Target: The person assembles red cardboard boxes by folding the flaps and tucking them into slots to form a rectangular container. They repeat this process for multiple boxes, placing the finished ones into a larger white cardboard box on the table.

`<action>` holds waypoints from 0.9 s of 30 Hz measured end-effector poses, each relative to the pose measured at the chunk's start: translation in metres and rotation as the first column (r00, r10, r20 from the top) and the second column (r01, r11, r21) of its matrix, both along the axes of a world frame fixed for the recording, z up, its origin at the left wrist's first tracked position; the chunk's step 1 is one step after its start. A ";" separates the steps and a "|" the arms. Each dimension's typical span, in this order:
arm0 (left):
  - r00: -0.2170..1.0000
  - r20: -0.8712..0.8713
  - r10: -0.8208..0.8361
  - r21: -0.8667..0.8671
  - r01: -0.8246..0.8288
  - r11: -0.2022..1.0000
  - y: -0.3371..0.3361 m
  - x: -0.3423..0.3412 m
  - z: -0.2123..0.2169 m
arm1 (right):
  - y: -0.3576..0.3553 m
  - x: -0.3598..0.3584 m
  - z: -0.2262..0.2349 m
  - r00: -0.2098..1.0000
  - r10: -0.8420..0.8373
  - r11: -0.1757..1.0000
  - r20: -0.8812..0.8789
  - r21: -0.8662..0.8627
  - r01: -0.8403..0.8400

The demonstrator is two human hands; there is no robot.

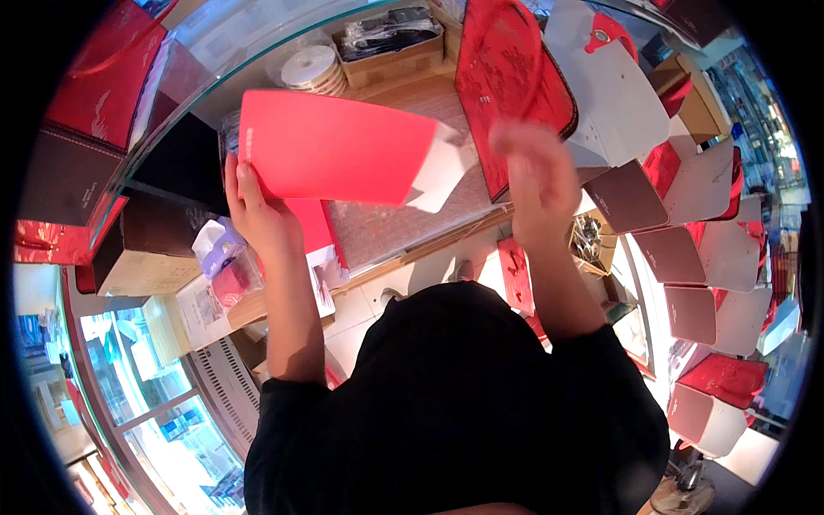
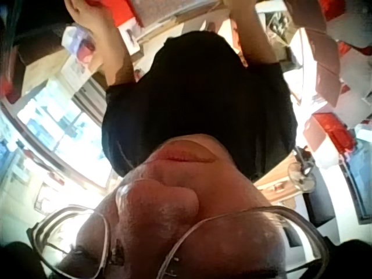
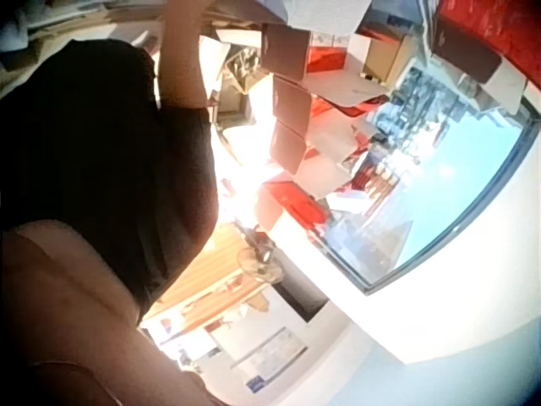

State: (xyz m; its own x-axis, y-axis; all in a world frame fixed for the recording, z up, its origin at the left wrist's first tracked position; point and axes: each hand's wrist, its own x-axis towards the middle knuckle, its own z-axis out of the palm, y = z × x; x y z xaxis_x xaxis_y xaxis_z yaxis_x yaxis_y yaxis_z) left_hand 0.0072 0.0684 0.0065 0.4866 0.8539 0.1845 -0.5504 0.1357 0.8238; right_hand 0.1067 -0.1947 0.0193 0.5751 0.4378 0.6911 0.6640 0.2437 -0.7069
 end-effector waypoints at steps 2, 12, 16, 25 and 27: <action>0.999 0.023 -0.047 -0.147 0.050 0.988 0.006 -0.002 -0.027 | -0.009 -0.020 -0.020 0.964 0.171 0.947 -0.205 -0.237 -0.218; 0.895 -0.203 -0.398 -0.227 0.353 0.908 -0.091 -0.011 -0.088 | 0.086 -0.013 -0.073 0.437 0.384 0.884 -0.814 0.461 0.082; 0.797 -0.354 -0.490 0.019 0.530 0.848 -0.083 -0.033 -0.115 | 0.085 0.014 -0.063 0.480 0.300 0.925 -0.824 0.375 0.065; 0.938 -0.298 -0.179 0.485 0.310 0.818 -0.032 -0.015 -0.003 | 0.066 -0.010 -0.039 0.769 0.285 0.918 -0.572 -0.069 -0.391; 0.934 -0.293 -0.203 0.454 0.323 0.831 -0.035 -0.013 0.007 | 0.065 -0.012 -0.032 0.809 0.304 0.910 -0.503 -0.099 -0.403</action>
